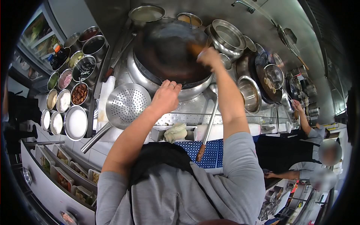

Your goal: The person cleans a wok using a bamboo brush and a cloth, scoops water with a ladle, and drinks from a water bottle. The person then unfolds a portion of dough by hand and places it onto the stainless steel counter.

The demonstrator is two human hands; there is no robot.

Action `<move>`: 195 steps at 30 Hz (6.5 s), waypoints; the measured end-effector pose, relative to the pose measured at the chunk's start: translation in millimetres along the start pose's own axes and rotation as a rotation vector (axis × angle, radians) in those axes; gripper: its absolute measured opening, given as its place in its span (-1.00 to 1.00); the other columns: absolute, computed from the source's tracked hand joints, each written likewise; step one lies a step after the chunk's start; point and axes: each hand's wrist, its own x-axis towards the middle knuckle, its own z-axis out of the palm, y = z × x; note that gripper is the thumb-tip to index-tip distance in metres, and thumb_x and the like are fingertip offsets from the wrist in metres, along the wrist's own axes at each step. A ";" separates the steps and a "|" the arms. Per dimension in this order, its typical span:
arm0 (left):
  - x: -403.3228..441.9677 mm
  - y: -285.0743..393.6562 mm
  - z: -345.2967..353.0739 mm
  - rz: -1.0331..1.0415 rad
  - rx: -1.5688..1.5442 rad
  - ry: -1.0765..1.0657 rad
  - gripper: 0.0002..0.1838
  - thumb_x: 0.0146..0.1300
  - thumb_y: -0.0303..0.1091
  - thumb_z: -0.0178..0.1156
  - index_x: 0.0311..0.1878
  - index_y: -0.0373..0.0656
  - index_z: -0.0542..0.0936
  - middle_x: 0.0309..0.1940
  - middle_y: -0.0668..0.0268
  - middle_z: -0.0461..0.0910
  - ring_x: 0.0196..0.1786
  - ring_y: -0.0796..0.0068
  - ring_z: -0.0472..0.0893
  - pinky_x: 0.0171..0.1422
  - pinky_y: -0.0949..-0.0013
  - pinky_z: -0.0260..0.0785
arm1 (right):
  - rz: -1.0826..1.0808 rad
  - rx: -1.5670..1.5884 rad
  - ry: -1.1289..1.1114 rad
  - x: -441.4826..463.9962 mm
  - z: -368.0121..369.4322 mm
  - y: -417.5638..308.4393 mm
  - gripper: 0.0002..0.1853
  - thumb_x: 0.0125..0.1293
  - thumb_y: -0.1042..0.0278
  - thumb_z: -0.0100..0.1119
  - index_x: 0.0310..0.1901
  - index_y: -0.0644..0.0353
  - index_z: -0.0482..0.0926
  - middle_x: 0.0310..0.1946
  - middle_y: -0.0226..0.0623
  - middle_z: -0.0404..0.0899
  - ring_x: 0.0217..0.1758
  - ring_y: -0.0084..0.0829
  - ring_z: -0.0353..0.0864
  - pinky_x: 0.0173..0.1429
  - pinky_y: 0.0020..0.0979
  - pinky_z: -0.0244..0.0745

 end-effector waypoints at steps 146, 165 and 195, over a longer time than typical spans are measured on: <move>-137.4 69.0 61.2 0.218 0.167 -0.421 -0.20 0.12 -0.14 0.29 0.36 -0.45 0.33 0.05 -0.13 0.52 0.13 -0.03 0.53 0.22 0.09 0.40 | 0.408 0.106 0.296 -332.8 179.7 84.3 -0.42 0.30 -0.04 0.21 0.33 -0.06 0.47 -0.14 0.20 0.67 -0.04 0.19 0.66 0.11 0.02 0.53; -212.6 -24.9 -89.9 -1.049 -2.014 -0.357 -0.45 0.19 -0.29 0.29 0.21 -0.33 0.42 -0.11 0.03 0.64 -0.17 0.16 0.71 -0.13 0.15 0.66 | 0.345 0.091 0.328 -330.7 181.2 84.7 -0.44 0.33 -0.01 0.21 0.32 0.00 0.49 -0.11 0.15 0.67 -0.06 0.18 0.66 0.07 -0.01 0.54; -296.7 -84.8 -180.8 -1.198 -1.331 -0.377 -0.43 0.17 -0.09 0.35 0.06 -0.39 0.54 -0.15 0.19 0.66 -0.13 0.43 0.65 -0.02 0.34 0.53 | -0.129 0.830 -0.137 -400.1 83.9 4.8 -0.45 0.31 0.37 0.34 0.33 0.14 0.49 0.14 -0.17 0.64 0.04 -0.47 0.64 0.08 -0.44 0.51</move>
